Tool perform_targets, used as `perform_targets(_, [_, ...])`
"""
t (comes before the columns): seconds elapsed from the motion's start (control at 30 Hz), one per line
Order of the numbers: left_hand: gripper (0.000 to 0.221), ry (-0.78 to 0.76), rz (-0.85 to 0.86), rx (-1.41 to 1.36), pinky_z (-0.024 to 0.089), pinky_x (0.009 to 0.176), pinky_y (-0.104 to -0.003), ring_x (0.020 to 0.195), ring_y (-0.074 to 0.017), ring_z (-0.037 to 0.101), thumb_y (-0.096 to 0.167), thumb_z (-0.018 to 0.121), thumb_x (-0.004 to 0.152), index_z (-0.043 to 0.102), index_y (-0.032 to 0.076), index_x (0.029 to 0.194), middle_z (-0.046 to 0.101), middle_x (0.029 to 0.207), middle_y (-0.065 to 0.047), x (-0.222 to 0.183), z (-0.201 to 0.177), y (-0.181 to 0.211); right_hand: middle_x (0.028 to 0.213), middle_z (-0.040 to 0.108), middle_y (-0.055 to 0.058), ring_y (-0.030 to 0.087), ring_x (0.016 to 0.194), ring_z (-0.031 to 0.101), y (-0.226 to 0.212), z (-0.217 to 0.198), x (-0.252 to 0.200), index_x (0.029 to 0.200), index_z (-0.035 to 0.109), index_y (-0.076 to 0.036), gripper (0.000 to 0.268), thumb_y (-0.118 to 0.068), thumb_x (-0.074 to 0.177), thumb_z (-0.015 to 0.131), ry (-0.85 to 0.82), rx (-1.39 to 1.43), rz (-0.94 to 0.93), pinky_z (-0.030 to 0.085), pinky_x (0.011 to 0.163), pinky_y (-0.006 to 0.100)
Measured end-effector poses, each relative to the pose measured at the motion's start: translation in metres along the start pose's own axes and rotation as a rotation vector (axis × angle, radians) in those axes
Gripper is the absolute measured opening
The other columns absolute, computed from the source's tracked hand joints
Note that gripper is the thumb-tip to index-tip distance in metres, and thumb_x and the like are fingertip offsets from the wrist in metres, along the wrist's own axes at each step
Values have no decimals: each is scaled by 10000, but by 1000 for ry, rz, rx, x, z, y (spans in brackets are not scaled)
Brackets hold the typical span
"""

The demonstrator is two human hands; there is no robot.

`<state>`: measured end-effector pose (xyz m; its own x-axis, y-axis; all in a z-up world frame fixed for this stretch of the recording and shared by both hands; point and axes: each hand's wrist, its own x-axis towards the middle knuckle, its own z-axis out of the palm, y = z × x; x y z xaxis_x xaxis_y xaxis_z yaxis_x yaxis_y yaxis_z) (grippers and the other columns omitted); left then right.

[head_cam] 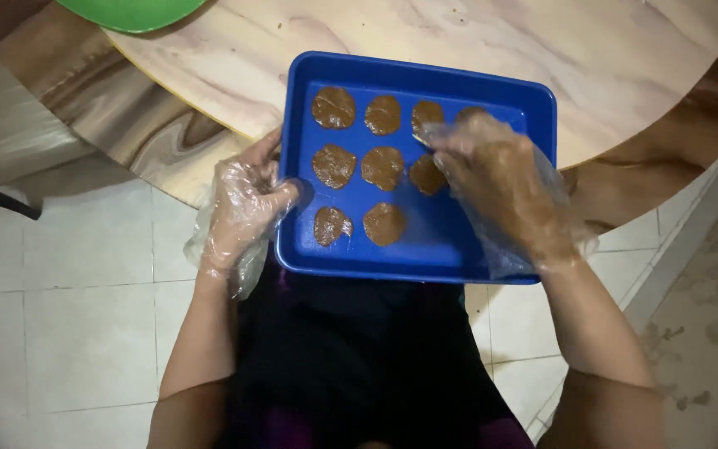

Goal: Shaping small portions of dough into balls and arranging them on a tray before pressing them flat.

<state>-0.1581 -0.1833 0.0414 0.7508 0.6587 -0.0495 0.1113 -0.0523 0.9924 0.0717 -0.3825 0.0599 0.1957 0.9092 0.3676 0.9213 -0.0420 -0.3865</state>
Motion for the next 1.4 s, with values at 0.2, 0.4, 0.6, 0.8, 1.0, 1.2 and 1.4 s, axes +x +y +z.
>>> perform_targets(0.2, [647, 0, 160, 53, 562, 616, -391, 776, -226, 655, -72, 660, 679, 656, -2, 1322, 714, 897, -248, 2, -10, -50, 790, 622, 171, 366, 732, 606, 22, 19, -28, 1030, 759, -40, 151, -182, 993, 790, 84, -40, 87, 464, 708, 459])
perform_targets(0.4, [672, 32, 96, -53, 596, 719, -341, 821, -204, 649, -71, 689, 695, 615, -35, 1362, 695, 974, -186, -2, -2, -5, 920, 686, 16, 229, 868, 662, 21, 18, -22, 1076, 777, -196, 97, -216, 1003, 716, 276, -50, -52, 519, 784, 349])
perform_targets(0.6, [654, 68, 59, -72, 601, 705, -375, 835, -266, 675, -70, 665, 739, 572, -82, 1386, 678, 986, -250, -5, -2, -1, 847, 568, 9, 196, 812, 583, 3, 15, -21, 974, 686, -247, 57, -204, 954, 718, 159, -755, -74, 541, 722, 308])
perform_targets(0.8, [658, 100, 47, -35, 586, 701, -395, 829, -279, 670, -54, 693, 723, 586, -82, 1371, 675, 1012, -264, -7, 0, 7, 762, 565, -47, 90, 671, 550, -1, 14, -15, 860, 649, -254, 127, -229, 954, 731, 130, -689, -20, 478, 546, 183])
perform_targets(1.0, [683, 116, 42, -37, 581, 690, -416, 797, -322, 667, -66, 696, 711, 564, -116, 1380, 668, 1003, -305, -10, 2, 13, 779, 603, -8, 94, 700, 595, 18, 31, -18, 878, 670, -150, 116, -192, 978, 713, 242, -456, -46, 522, 586, 217])
perform_targets(1.2, [679, 131, 38, -60, 577, 678, -387, 781, -283, 660, -84, 688, 711, 577, -100, 1380, 667, 963, -266, -7, 1, 2, 748, 507, -9, 107, 685, 547, 5, 26, -15, 824, 571, -195, 197, -228, 1013, 612, 235, -872, -93, 519, 553, 229])
perform_targets(1.4, [668, 116, 18, -65, 587, 666, -404, 773, -293, 665, -78, 677, 725, 567, -103, 1383, 674, 962, -290, -7, 0, 6, 739, 512, -9, 125, 687, 543, 4, 23, -16, 817, 576, -209, 205, -239, 1017, 612, 278, -837, -120, 516, 578, 238])
